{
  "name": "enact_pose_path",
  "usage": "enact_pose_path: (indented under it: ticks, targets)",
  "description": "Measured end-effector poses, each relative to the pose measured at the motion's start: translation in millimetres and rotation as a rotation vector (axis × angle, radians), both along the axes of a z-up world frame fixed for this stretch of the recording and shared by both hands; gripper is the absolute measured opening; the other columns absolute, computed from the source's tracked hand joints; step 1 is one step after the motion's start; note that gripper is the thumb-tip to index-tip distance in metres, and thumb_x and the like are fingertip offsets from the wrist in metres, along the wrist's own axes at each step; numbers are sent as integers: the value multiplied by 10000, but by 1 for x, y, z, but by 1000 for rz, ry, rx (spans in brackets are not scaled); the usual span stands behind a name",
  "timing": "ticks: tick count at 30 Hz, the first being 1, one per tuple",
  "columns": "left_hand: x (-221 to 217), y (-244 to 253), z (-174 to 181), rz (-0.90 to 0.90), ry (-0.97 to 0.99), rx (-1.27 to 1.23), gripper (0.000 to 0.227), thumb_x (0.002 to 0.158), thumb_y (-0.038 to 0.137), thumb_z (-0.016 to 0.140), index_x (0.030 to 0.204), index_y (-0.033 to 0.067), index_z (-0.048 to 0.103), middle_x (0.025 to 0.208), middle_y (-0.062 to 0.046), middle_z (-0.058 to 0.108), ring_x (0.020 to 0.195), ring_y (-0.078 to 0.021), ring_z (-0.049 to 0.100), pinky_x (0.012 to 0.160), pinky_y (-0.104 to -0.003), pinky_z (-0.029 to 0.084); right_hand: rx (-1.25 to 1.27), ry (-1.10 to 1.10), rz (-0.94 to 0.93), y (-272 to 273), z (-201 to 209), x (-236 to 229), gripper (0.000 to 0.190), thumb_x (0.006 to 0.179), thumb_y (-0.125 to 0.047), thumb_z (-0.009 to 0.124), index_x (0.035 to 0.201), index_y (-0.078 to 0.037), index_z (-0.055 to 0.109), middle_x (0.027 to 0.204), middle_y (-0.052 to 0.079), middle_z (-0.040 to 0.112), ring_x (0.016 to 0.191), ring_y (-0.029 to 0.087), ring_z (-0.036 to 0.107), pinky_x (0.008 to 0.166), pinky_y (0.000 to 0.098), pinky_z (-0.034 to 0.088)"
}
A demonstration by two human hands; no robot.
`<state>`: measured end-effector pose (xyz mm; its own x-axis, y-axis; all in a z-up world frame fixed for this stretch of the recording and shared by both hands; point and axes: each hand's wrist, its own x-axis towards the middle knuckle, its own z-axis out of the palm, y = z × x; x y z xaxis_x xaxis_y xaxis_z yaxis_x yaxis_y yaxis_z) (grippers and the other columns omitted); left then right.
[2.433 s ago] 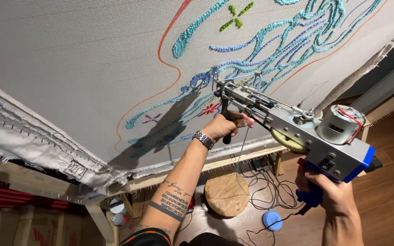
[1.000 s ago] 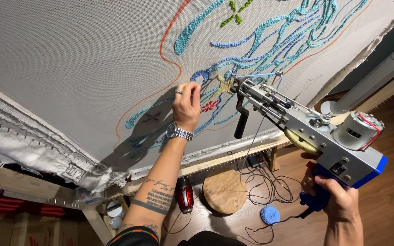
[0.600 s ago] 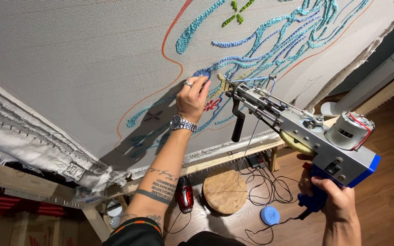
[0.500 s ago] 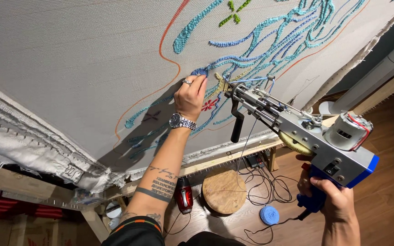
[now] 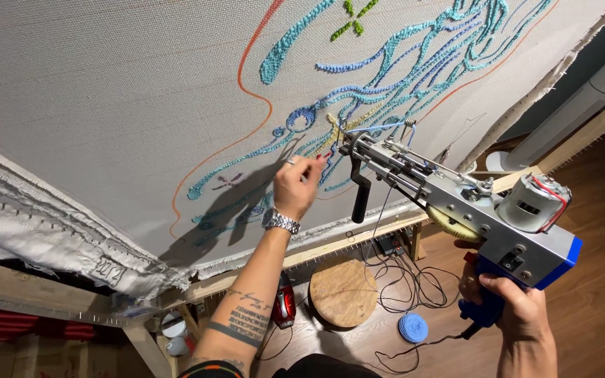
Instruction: Using a tufting gun to create a rug design on a canvas frame.
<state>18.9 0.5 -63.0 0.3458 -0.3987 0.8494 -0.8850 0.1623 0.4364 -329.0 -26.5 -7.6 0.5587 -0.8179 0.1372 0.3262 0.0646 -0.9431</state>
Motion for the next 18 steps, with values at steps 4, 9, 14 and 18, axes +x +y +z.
enact_pose_path:
  ticks: [4, 9, 14, 18]
  targets:
    - [-23, 5, 0, -504, 533, 420, 638, 766, 635, 425, 1034, 78, 582, 825, -49, 586, 749, -168, 595, 616, -247, 502, 74, 32, 47, -6, -5, 0, 485, 670, -131, 541, 1070, 143, 521, 540, 105, 398, 415, 182, 347, 416, 312, 287]
    - [-56, 2, 8, -765, 900, 820, 856, 698, 523, 550, 1368, 66, 274, 929, -42, 672, 935, -176, 623, 841, -315, 501, 83, -40, 140, -11, -16, 1, 526, 673, -148, 538, 1101, 154, 499, 579, 110, 432, 434, 173, 361, 412, 307, 283]
    - [-72, 4, 14, -870, 1062, 597, 245, 895, 229, 498, 805, 28, 605, 967, -94, 692, 332, -78, 443, 295, -181, 334, 86, 10, 136, -24, -19, -6, 510, 685, -139, 586, 1082, 170, 503, 677, 124, 523, 405, 181, 393, 363, 302, 289]
    - [-75, 6, 8, -795, 932, 584, 365, 923, 324, 473, 778, 74, 696, 579, -37, 615, 318, -70, 407, 304, -176, 281, 63, 99, 143, -19, 3, 6, 511, 676, -172, 637, 1073, 136, 543, 633, 74, 474, 425, 160, 366, 367, 273, 282]
